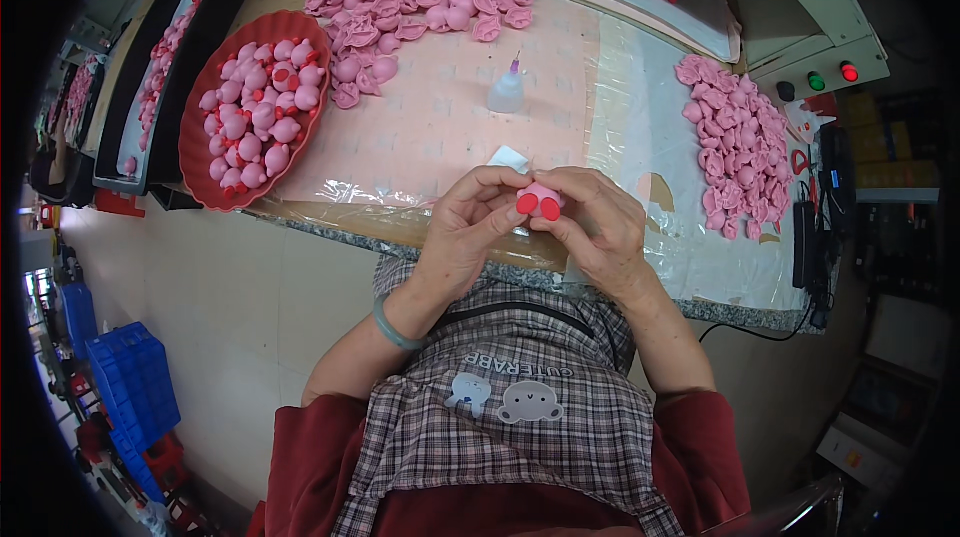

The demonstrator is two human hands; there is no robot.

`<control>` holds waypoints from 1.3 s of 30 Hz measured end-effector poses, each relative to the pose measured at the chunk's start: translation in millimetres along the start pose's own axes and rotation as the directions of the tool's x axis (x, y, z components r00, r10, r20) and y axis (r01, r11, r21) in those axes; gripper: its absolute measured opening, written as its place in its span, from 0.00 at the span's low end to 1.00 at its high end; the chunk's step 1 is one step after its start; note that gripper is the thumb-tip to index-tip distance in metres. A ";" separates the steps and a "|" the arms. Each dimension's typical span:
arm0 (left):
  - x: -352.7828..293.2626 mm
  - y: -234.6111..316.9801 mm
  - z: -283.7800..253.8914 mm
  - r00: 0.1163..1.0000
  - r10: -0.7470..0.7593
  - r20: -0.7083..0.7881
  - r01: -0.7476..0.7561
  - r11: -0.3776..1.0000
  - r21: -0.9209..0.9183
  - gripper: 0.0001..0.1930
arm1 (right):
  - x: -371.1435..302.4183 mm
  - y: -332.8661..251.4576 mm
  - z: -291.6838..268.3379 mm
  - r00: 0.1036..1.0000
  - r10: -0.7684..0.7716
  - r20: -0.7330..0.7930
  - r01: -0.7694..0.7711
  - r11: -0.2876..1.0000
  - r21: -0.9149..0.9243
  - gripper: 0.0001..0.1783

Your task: Applying glue to small red plastic pieces and attaching them to pink rounded parts to assemble toys.

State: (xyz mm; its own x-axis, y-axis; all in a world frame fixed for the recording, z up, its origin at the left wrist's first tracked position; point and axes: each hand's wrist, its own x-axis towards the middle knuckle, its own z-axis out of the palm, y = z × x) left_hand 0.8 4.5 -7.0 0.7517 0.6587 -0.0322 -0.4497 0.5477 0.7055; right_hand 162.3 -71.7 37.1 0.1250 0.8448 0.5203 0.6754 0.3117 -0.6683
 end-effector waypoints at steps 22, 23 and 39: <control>-7.6 -6.1 -0.6 0.938 0.329 0.111 -0.346 0.861 0.374 0.07 | -16.6 -11.5 -4.4 0.994 0.092 0.063 -0.093 0.995 0.026 0.23; -7.5 -7.0 -1.1 0.938 0.329 0.109 -0.345 0.858 0.381 0.07 | -17.1 -11.9 -4.4 0.993 0.098 0.062 -0.100 0.995 0.021 0.23; -6.5 -10.0 -5.5 0.940 0.322 0.113 -0.336 0.819 0.466 0.06 | -21.0 -6.9 -1.0 0.993 0.110 0.050 -0.110 0.994 0.008 0.23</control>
State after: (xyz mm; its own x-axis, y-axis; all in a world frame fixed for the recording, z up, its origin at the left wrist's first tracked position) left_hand -2.3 -2.4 -17.7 0.6168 0.7369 0.2768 -0.3963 -0.0132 0.9180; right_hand 155.7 -92.0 31.3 0.1620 0.8944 0.4170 0.6515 0.2204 -0.7259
